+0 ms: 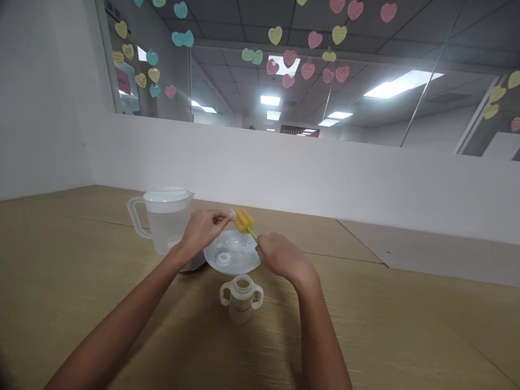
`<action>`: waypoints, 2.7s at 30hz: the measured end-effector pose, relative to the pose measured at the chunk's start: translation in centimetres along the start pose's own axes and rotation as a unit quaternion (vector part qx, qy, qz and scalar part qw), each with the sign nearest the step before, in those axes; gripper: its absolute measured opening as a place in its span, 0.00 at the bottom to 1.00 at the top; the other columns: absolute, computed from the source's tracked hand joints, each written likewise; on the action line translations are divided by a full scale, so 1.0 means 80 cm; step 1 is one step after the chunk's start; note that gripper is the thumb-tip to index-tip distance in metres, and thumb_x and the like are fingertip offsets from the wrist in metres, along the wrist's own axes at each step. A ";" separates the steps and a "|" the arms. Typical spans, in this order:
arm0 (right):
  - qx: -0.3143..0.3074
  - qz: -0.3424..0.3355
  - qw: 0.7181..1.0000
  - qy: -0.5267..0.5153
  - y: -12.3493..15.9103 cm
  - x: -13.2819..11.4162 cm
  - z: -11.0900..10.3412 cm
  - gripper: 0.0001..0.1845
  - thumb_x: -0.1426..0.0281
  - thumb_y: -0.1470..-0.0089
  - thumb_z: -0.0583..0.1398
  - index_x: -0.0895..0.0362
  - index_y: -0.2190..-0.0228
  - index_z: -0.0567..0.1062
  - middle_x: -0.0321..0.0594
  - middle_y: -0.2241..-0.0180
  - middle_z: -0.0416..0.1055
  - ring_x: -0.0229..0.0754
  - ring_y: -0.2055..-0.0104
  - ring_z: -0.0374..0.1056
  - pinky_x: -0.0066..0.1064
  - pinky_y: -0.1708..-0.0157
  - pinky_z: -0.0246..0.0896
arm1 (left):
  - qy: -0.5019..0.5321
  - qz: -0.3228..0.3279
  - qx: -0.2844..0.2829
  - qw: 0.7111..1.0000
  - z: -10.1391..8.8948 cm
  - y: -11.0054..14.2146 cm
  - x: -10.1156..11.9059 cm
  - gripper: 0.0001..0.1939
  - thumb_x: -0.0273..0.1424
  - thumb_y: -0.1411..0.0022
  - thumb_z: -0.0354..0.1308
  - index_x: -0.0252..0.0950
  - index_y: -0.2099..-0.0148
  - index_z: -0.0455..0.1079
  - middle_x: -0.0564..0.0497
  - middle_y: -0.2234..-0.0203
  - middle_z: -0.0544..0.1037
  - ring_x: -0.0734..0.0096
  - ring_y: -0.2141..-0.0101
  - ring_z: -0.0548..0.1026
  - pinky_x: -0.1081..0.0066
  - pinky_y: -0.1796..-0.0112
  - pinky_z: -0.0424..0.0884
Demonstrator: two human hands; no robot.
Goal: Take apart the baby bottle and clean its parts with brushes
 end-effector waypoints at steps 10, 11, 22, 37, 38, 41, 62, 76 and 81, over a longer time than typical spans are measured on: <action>0.010 -0.020 1.000 0.023 0.004 -0.005 -0.002 0.15 0.74 0.44 0.47 0.61 0.76 0.69 0.44 0.73 0.70 0.36 0.73 0.61 0.27 0.76 0.45 | -0.039 0.008 -0.039 0.998 0.023 0.005 0.007 0.13 0.35 0.41 0.49 0.35 0.69 0.72 0.49 0.74 0.77 0.69 0.74 0.72 0.73 0.75 0.57; 0.009 -0.020 0.999 0.026 0.004 -0.005 -0.002 0.15 0.74 0.44 0.47 0.61 0.76 0.69 0.44 0.73 0.70 0.36 0.73 0.61 0.27 0.76 0.45 | -0.033 0.012 -0.040 0.999 0.024 0.005 0.007 0.13 0.35 0.41 0.49 0.34 0.70 0.71 0.49 0.74 0.77 0.69 0.74 0.71 0.73 0.76 0.57; 0.006 -0.029 0.999 0.028 0.004 -0.010 -0.001 0.15 0.74 0.43 0.47 0.61 0.77 0.68 0.42 0.75 0.69 0.34 0.76 0.58 0.27 0.78 0.43 | 0.004 0.031 -0.051 0.998 0.032 0.003 0.007 0.21 0.33 0.37 0.41 0.34 0.75 0.71 0.49 0.77 0.76 0.70 0.76 0.70 0.73 0.73 0.58; -0.013 -0.023 0.999 0.039 0.003 -0.011 0.003 0.15 0.75 0.45 0.46 0.61 0.77 0.68 0.42 0.76 0.68 0.35 0.77 0.57 0.28 0.79 0.42 | -0.110 0.029 -0.099 0.988 0.029 0.005 0.011 0.20 0.40 0.38 0.45 0.34 0.69 0.74 0.45 0.75 0.77 0.67 0.74 0.72 0.72 0.75 0.57; -0.014 -0.022 0.999 0.041 0.003 -0.011 0.003 0.15 0.75 0.45 0.46 0.61 0.77 0.68 0.42 0.76 0.68 0.35 0.77 0.57 0.28 0.79 0.41 | -0.117 0.031 -0.101 0.987 0.030 0.006 0.011 0.20 0.40 0.39 0.46 0.34 0.69 0.74 0.45 0.74 0.77 0.66 0.74 0.72 0.72 0.75 0.57; -0.013 -0.027 0.999 0.042 0.003 -0.012 0.004 0.14 0.76 0.46 0.46 0.61 0.77 0.68 0.42 0.76 0.67 0.35 0.77 0.56 0.28 0.79 0.41 | -0.128 0.031 -0.105 0.986 0.030 0.006 0.010 0.18 0.39 0.40 0.48 0.35 0.68 0.75 0.44 0.73 0.77 0.64 0.73 0.72 0.72 0.75 0.57; 0.001 -0.012 1.000 -0.027 0.009 -0.010 -0.004 0.16 0.72 0.42 0.46 0.60 0.78 0.66 0.42 0.75 0.68 0.35 0.75 0.60 0.27 0.76 0.45 | -0.195 -0.074 -0.100 0.973 0.005 -0.015 -0.085 0.13 0.36 0.42 0.51 0.35 0.66 0.75 0.42 0.69 0.77 0.62 0.67 0.74 0.72 0.70 0.63; -0.001 -0.012 0.999 -0.033 0.008 -0.008 -0.003 0.16 0.72 0.43 0.46 0.60 0.80 0.64 0.41 0.76 0.68 0.35 0.75 0.59 0.27 0.76 0.45 | -0.166 -0.137 -0.202 0.955 0.047 0.002 -0.157 0.07 0.31 0.53 0.57 0.32 0.78 0.71 0.42 0.79 0.76 0.64 0.73 0.74 0.74 0.74 0.63; -0.035 -0.023 0.999 0.010 -0.004 -0.017 0.014 0.16 0.72 0.44 0.46 0.61 0.79 0.67 0.42 0.76 0.68 0.34 0.77 0.57 0.27 0.78 0.43 | -0.083 -0.099 -0.176 0.976 0.021 -0.009 -0.129 0.16 0.38 0.44 0.49 0.33 0.73 0.72 0.47 0.78 0.76 0.72 0.77 0.72 0.76 0.75 0.62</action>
Point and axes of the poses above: each hand's wrist, its own y-axis away from the middle knuckle, its own z-axis out of the palm, x = y × z, the point moved 7 cm from there along -y, towards the middle knuckle
